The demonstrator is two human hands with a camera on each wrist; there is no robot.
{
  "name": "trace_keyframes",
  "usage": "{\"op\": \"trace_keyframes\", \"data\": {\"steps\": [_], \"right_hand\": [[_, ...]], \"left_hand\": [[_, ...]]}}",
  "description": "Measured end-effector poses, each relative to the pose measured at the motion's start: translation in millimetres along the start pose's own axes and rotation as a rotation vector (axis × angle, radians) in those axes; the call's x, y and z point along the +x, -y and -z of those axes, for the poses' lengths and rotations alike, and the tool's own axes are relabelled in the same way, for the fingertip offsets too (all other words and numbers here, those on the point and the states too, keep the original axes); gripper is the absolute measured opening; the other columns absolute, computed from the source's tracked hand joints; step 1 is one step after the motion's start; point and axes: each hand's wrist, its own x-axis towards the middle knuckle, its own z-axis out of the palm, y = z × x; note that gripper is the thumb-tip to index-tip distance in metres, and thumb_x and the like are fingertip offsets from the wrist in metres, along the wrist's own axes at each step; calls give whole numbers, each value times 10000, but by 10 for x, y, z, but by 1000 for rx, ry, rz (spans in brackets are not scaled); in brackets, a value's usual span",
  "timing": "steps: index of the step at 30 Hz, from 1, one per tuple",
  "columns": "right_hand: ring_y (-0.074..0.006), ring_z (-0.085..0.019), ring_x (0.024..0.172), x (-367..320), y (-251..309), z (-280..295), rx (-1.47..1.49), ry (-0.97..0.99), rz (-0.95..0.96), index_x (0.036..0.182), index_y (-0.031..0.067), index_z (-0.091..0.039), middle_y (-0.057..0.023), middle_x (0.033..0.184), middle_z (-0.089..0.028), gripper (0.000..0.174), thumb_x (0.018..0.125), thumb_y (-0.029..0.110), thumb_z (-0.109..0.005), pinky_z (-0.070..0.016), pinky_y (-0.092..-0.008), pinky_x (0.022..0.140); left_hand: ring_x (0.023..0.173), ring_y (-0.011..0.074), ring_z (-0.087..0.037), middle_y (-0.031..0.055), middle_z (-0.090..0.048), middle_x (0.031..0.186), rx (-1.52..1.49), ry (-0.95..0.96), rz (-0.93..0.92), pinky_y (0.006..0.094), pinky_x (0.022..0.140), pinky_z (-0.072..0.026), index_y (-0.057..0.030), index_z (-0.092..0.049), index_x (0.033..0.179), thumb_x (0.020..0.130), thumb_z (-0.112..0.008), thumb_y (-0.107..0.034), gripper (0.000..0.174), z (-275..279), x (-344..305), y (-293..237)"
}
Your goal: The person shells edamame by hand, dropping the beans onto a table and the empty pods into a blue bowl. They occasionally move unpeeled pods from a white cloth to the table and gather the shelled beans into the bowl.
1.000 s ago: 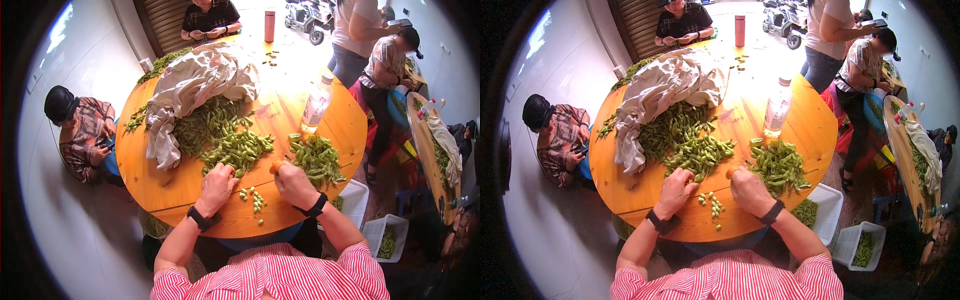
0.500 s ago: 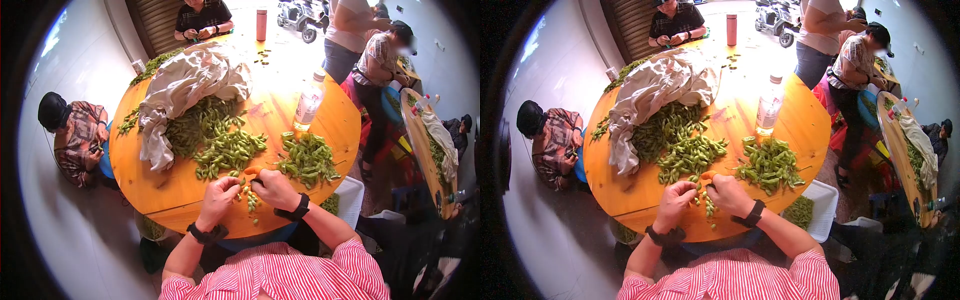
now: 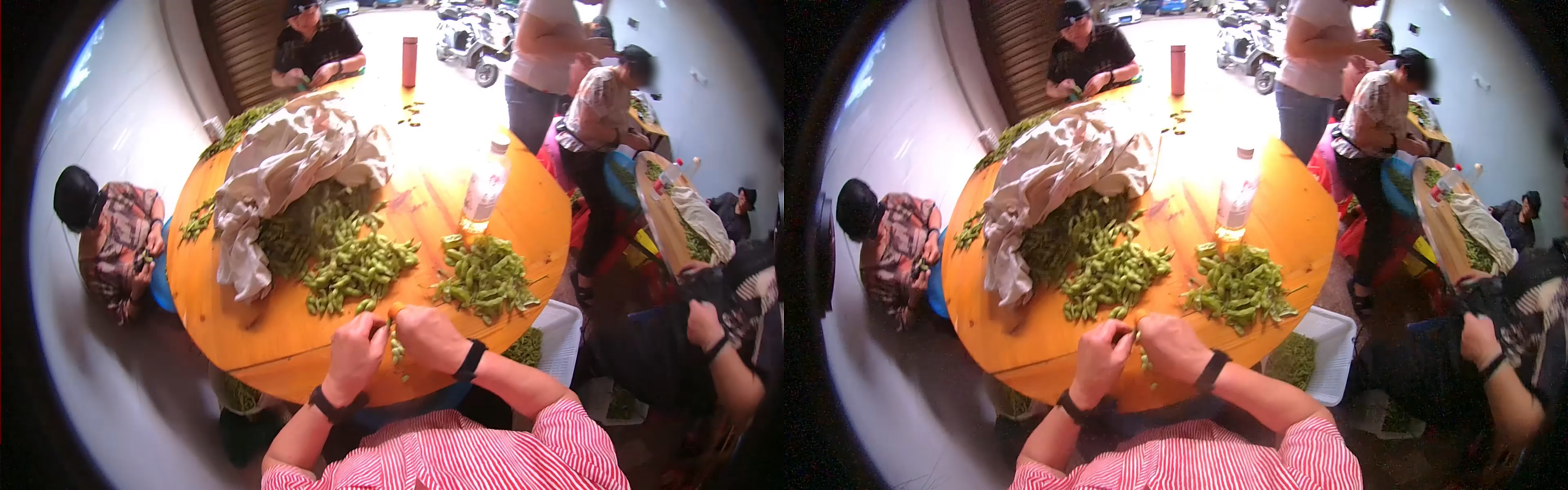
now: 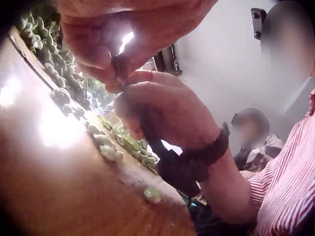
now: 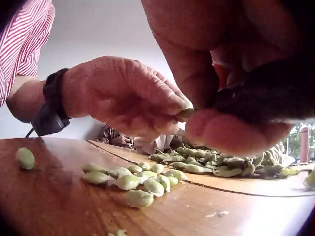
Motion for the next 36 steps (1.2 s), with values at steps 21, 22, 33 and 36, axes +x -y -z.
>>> {"op": "trace_keyframes", "data": {"steps": [21, 22, 33, 36], "right_hand": [[-316, -624, 682, 46, -108, 85, 646, 98, -19, 988, 12, -599, -199, 743, -598, 105, 915, 72, -555, -491, -377, 640], [-316, -624, 682, 43, -94, 100, 645, 95, -15, 988, 12, -599, -199, 743, -598, 105, 915, 72, -555, -491, -377, 640], [-458, -626, 744, 30, -89, -46, 315, 229, -112, 954, -9, -598, -263, 736, -615, 148, 897, 120, -551, -485, -498, 608], [-461, -629, 785, 22, -18, 42, 225, 248, -87, 954, -18, -586, -274, 759, -620, 138, 877, 92, -554, -486, -508, 637]], "left_hand": [[641, 148, -643, 96, -687, 808, -1228, 302, 728, 267, 591, -528, 3, -630, 950, 913, -630, -36, 54, 144, -5, 299], [641, 148, -643, 96, -687, 808, -1226, 302, 724, 267, 591, -528, 3, -630, 950, 913, -630, -36, 54, 150, -18, 311], [626, 86, -612, 44, -672, 769, -645, 165, 499, 224, 569, -502, 1, -636, 902, 877, -687, -54, 79, 85, -78, 131], [617, 74, -605, 48, -679, 777, -596, 131, 457, 241, 547, -493, 11, -638, 875, 864, -687, -38, 70, 54, -94, 147]]}}
